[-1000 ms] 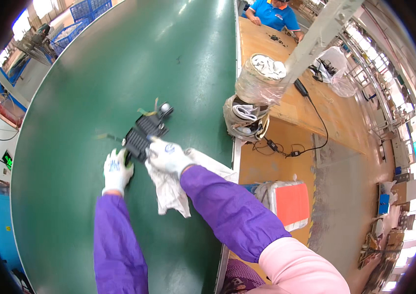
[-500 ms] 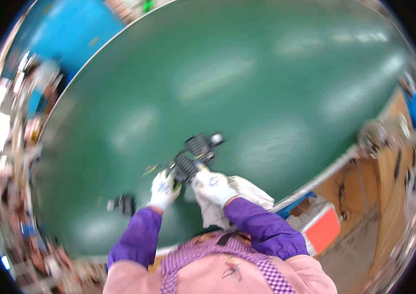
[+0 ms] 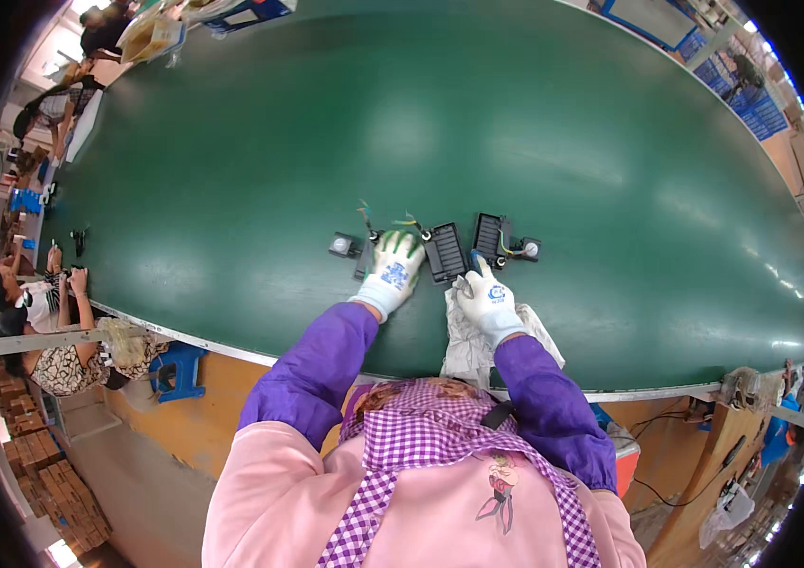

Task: Cleaning plastic electronic housing components with a cloth and solvent.

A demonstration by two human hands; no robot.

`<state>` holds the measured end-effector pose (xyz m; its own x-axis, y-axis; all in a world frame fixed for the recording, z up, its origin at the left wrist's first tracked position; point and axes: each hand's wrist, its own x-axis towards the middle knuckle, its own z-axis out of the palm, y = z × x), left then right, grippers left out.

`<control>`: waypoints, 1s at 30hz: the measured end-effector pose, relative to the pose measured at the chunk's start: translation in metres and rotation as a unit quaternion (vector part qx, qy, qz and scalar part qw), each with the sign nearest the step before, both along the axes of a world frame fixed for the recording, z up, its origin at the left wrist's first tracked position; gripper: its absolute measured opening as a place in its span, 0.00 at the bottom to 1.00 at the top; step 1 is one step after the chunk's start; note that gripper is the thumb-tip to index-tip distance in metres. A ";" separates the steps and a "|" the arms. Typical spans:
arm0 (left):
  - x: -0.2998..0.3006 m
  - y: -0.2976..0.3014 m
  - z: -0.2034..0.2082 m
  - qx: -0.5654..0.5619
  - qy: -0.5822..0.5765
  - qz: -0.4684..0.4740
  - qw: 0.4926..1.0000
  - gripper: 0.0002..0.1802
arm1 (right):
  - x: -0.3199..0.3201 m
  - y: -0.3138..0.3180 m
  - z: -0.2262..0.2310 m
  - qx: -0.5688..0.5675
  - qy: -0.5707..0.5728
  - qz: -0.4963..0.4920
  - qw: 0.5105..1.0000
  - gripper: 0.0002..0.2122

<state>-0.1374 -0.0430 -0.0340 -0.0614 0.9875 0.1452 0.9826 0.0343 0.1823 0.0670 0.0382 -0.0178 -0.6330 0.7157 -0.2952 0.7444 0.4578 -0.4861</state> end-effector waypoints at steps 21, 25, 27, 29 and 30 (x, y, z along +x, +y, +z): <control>0.007 -0.071 0.033 -0.206 -0.148 0.037 0.967 0.38 | 0.028 -0.088 -0.010 0.128 0.043 -0.025 0.991 0.14; -0.021 -0.098 0.028 -0.196 -0.182 -0.020 0.963 0.37 | -0.035 -0.069 0.049 0.009 0.066 -0.037 0.997 0.11; -0.036 -0.112 0.014 -0.133 -0.124 -0.087 0.979 0.36 | -0.051 -0.076 0.112 -0.030 0.062 -0.042 0.997 0.14; -0.044 -0.113 0.011 -0.154 -0.118 -0.112 0.975 0.32 | -0.086 -0.091 0.059 0.003 0.011 -0.086 0.996 0.12; -0.046 -0.102 0.026 -0.212 -0.124 -0.139 0.960 0.29 | -0.103 -0.096 0.036 0.017 0.043 -0.100 0.994 0.11</control>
